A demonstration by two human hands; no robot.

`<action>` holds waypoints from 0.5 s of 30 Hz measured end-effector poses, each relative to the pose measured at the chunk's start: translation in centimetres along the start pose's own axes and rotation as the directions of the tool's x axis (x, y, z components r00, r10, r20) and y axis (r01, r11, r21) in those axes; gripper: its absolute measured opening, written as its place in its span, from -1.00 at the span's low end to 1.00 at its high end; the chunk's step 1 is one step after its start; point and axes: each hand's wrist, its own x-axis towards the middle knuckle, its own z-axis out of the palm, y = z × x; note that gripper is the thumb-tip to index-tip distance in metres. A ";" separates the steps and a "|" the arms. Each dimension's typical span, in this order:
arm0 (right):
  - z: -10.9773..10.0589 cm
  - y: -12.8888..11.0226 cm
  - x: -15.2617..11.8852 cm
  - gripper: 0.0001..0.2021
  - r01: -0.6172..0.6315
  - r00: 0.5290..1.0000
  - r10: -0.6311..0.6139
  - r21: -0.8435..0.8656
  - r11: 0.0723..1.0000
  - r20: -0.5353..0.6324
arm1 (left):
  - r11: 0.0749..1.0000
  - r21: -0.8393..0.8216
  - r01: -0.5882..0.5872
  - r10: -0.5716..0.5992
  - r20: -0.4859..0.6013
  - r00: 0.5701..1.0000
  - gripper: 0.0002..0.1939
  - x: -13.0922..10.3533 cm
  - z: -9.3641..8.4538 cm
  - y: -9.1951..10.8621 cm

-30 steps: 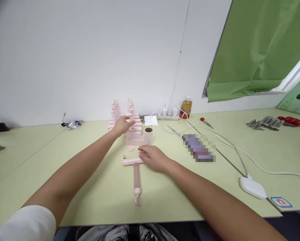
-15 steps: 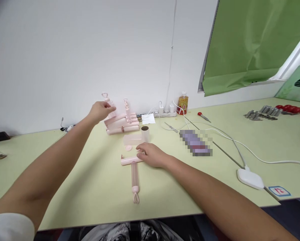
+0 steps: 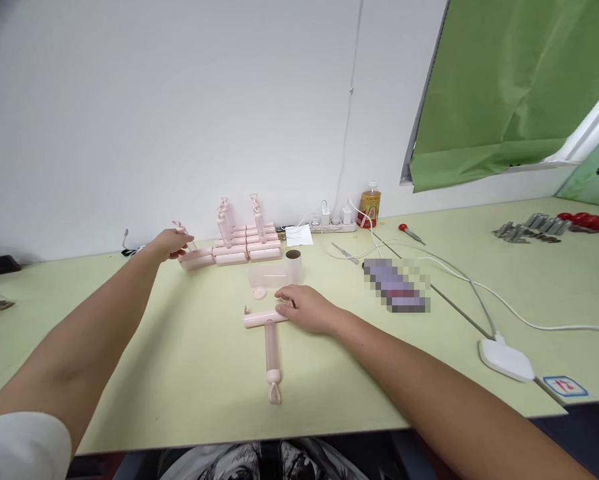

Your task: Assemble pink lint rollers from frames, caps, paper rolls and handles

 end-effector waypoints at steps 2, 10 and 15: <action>0.0 0.0 0.0 -0.70 -0.007 1.000 0.007 -0.005 1.000 0.009 | 0.999 -0.032 -0.009 0.009 -0.008 1.000 -0.75 0.3 0.8 -0.2; 0.0 0.2 0.0 -0.69 -0.002 1.000 0.002 -0.017 1.000 0.021 | 0.998 0.029 -0.059 0.065 -0.282 0.957 -0.37 -0.2 0.8 0.1; -0.1 0.1 0.0 -0.70 0.002 1.000 -0.002 -0.012 1.000 0.021 | 0.944 0.089 -0.317 0.329 -0.248 0.911 -0.44 -1.6 2.1 3.1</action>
